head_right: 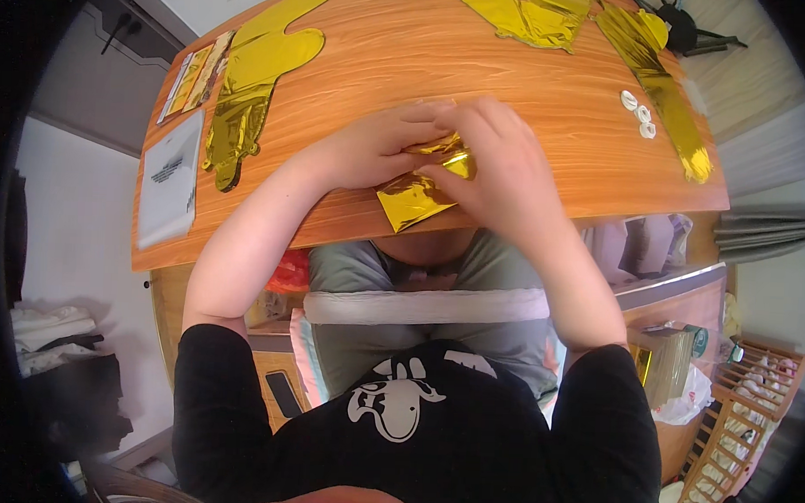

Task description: Folding gold foil balloons and organizing them with white paper inserts on a table.

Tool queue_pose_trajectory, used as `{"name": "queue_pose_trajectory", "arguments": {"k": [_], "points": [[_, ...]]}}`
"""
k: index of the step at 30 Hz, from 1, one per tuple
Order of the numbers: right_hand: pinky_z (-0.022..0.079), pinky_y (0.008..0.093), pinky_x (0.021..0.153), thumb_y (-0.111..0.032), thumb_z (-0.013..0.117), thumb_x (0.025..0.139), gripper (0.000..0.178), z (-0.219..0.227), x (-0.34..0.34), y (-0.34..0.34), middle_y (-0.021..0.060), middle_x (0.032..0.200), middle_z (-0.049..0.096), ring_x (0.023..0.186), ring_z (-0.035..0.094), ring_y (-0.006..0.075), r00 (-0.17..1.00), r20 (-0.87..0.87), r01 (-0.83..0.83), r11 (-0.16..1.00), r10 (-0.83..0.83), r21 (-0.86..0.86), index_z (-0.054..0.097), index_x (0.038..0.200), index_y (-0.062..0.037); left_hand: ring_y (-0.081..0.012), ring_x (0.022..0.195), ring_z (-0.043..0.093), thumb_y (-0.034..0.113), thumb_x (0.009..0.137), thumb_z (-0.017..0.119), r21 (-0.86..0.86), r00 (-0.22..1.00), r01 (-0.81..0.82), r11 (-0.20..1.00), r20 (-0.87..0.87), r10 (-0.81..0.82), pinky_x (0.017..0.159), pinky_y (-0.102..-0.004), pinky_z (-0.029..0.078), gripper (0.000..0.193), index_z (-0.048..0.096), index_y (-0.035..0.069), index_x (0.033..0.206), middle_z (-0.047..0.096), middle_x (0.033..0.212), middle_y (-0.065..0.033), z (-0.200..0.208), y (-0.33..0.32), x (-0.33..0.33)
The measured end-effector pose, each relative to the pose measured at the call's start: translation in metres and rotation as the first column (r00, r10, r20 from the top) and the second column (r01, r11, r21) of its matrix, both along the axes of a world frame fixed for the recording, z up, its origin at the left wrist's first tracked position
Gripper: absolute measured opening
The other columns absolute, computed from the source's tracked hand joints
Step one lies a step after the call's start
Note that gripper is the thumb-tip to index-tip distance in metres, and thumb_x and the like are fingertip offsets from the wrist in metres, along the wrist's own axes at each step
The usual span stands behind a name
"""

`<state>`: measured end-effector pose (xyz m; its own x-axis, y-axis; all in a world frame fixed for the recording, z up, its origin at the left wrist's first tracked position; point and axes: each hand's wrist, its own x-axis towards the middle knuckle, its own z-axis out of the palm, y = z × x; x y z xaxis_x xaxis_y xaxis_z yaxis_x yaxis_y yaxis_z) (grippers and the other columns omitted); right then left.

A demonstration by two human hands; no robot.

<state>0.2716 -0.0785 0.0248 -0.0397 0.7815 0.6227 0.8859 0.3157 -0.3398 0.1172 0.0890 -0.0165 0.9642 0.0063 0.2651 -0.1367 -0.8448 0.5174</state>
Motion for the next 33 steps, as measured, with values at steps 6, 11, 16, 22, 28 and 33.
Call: {"name": "queue_pose_trajectory", "arguments": {"k": [6, 11, 16, 22, 28, 33], "points": [[0.056, 0.0383, 0.095, -0.004, 0.078, 0.086, 0.048, -0.017, 0.01, 0.005, 0.0169, 0.123, 0.068, 0.115, 0.068, 0.0336, 0.944, -0.318, -0.004, 0.963, -0.085, -0.269, 0.059, 0.13, -0.0037, -0.0346, 0.148, 0.039, 0.009, 0.098, 0.06, -0.034, 0.997, -0.058, 0.998, -0.056, 0.056, 0.122, -0.0413, 0.032, 0.049, 0.052, 0.003, 0.147, 0.044, 0.158, -0.0169, 0.012, -0.01, 0.002], [0.056, 0.0379, 0.094, -0.006, 0.076, 0.089, 0.034, -0.028, 0.008, 0.004, 0.0166, 0.126, 0.069, 0.116, 0.068, 0.033, 0.965, -0.246, 0.045, 0.981, -0.091, -0.186, 0.066, 0.121, -0.0019, -0.0346, 0.151, 0.034, 0.011, 0.098, 0.061, -0.055, 0.998, -0.063, 0.996, 0.008, 0.064, 0.124, -0.0414, 0.028, 0.052, 0.049, 0.003, 0.148, 0.038, 0.162, -0.0186, 0.007, -0.007, 0.0], [0.056, 0.0391, 0.091, -0.007, 0.072, 0.091, 0.018, -0.028, 0.006, 0.004, 0.0159, 0.121, 0.072, 0.111, 0.069, 0.0345, 0.988, -0.138, 0.058, 0.995, -0.068, -0.076, 0.071, 0.108, -0.001, -0.0335, 0.157, 0.022, 0.016, 0.089, 0.071, 0.037, 0.975, -0.173, 0.984, 0.148, 0.166, 0.127, -0.0459, 0.02, 0.062, 0.048, 0.005, 0.146, 0.025, 0.168, -0.0174, 0.004, -0.002, -0.005], [0.055, 0.0425, 0.08, -0.008, 0.069, 0.092, 0.017, -0.019, 0.003, -0.003, 0.0191, 0.108, 0.071, 0.097, 0.068, 0.0387, 0.982, -0.135, 0.102, 0.968, -0.135, -0.228, 0.069, 0.108, -0.0018, -0.0304, 0.124, 0.06, 0.022, 0.083, 0.077, 0.395, 0.929, -0.369, 0.841, 0.129, 0.347, 0.106, -0.0462, 0.045, 0.037, 0.069, 0.013, 0.118, 0.066, 0.126, -0.0112, 0.064, -0.018, -0.017], [0.053, 0.0463, 0.08, -0.013, 0.069, 0.092, 0.015, -0.011, -0.009, 0.002, 0.0179, 0.1, 0.069, 0.095, 0.066, 0.0384, 0.983, -0.041, 0.157, 0.942, -0.177, -0.297, 0.067, 0.102, -0.0027, -0.0297, 0.087, 0.07, 0.017, 0.082, 0.077, 0.401, 0.908, -0.418, 0.815, 0.147, 0.393, 0.081, -0.0398, 0.055, 0.019, 0.074, 0.011, 0.1, 0.071, 0.09, -0.0104, 0.05, -0.03, -0.028], [0.052, 0.0461, 0.084, -0.018, 0.069, 0.092, 0.016, -0.022, -0.009, 0.006, 0.0156, 0.102, 0.07, 0.099, 0.064, 0.0359, 0.991, 0.114, 0.081, 0.985, -0.063, -0.155, 0.068, 0.103, -0.0052, -0.0331, 0.103, 0.068, 0.026, 0.092, 0.07, 0.214, 0.831, -0.553, 0.805, 0.073, 0.552, 0.091, -0.0442, 0.053, 0.025, 0.072, 0.006, 0.108, 0.071, 0.104, -0.0145, 0.05, -0.031, -0.053]]}}
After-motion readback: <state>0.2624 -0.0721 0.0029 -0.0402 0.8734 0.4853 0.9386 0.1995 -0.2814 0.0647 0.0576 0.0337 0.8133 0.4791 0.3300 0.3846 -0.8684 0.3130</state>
